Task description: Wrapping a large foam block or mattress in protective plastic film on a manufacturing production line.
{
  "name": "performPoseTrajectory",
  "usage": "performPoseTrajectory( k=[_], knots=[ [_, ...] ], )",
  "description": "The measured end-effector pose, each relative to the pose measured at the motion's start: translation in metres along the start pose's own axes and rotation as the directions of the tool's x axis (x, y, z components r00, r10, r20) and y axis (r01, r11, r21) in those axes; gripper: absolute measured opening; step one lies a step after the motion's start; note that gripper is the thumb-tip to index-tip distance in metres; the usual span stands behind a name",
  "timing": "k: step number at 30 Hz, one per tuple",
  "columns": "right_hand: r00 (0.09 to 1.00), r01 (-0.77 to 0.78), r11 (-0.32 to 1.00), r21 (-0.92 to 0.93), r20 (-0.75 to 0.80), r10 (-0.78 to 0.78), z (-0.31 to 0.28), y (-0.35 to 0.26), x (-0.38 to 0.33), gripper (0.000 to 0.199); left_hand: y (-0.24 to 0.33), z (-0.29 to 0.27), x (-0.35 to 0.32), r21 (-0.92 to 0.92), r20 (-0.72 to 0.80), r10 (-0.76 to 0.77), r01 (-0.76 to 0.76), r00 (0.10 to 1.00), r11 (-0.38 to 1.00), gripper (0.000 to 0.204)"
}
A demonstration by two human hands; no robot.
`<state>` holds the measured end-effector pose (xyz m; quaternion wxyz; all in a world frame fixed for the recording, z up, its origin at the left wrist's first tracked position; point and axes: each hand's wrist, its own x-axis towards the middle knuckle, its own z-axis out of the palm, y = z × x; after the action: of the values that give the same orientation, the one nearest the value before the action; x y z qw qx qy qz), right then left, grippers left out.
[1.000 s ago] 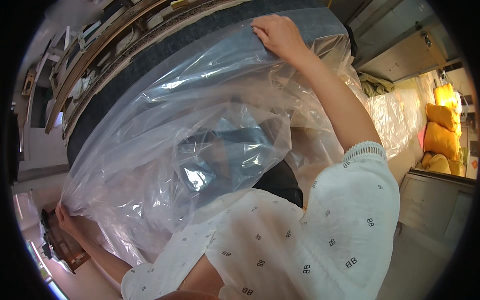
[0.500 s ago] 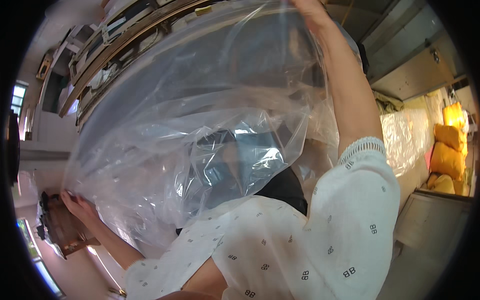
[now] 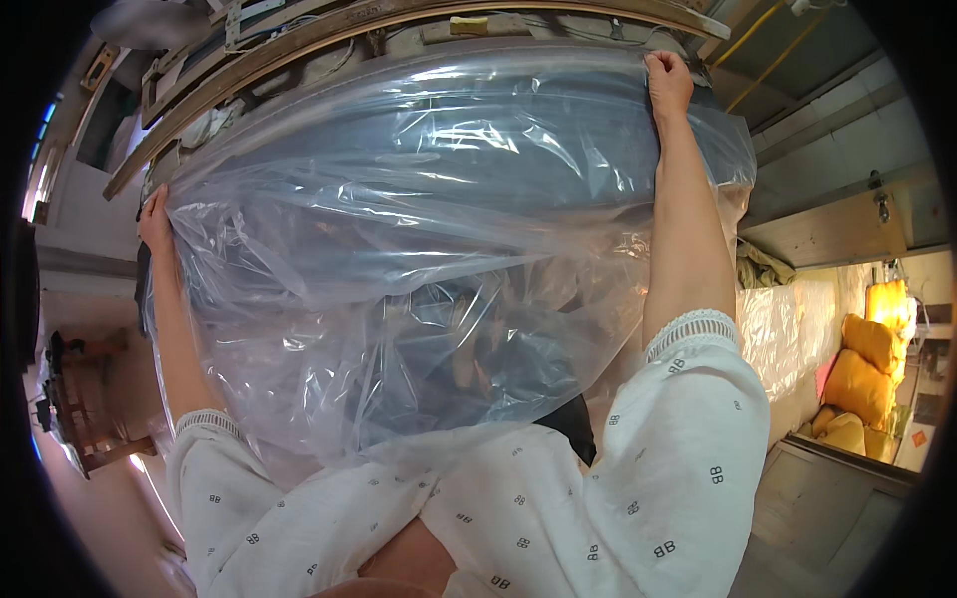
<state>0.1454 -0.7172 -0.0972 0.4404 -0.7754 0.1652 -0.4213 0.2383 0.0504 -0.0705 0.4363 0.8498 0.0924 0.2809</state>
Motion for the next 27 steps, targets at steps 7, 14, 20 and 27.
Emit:
performPoseTrajectory(
  k=[7, 14, 20, 27],
  knots=[
    [1.000, 0.024, 0.943, -0.331, 0.024, -0.017, 0.012, 0.001, 0.015, 0.024, -0.002, 0.014, 0.016, 0.012, -0.032, 0.000, 0.001, 1.000, 1.000, 0.037],
    [0.990, 0.053, 0.897, -0.439, -0.095, -0.105, 0.019, 0.007, 0.017, 0.043, -0.025, -0.003, 0.027, 0.267, -0.042, 0.013, -0.001, 0.999, 0.964, 0.032],
    [0.991, -0.069, 0.959, -0.275, -0.129, 0.035, 0.012, 0.002, 0.021, 0.041, -0.051, -0.017, 0.039, -0.410, 0.122, -0.232, 0.262, 0.965, 0.874, 0.022],
    [0.982, 0.080, 0.933, -0.350, -0.132, -0.134, 0.007, 0.002, 0.022, 0.042, -0.063, -0.010, 0.052, -0.459, 0.075, -0.217, 0.226, 0.973, 0.859, 0.019]
  ],
)
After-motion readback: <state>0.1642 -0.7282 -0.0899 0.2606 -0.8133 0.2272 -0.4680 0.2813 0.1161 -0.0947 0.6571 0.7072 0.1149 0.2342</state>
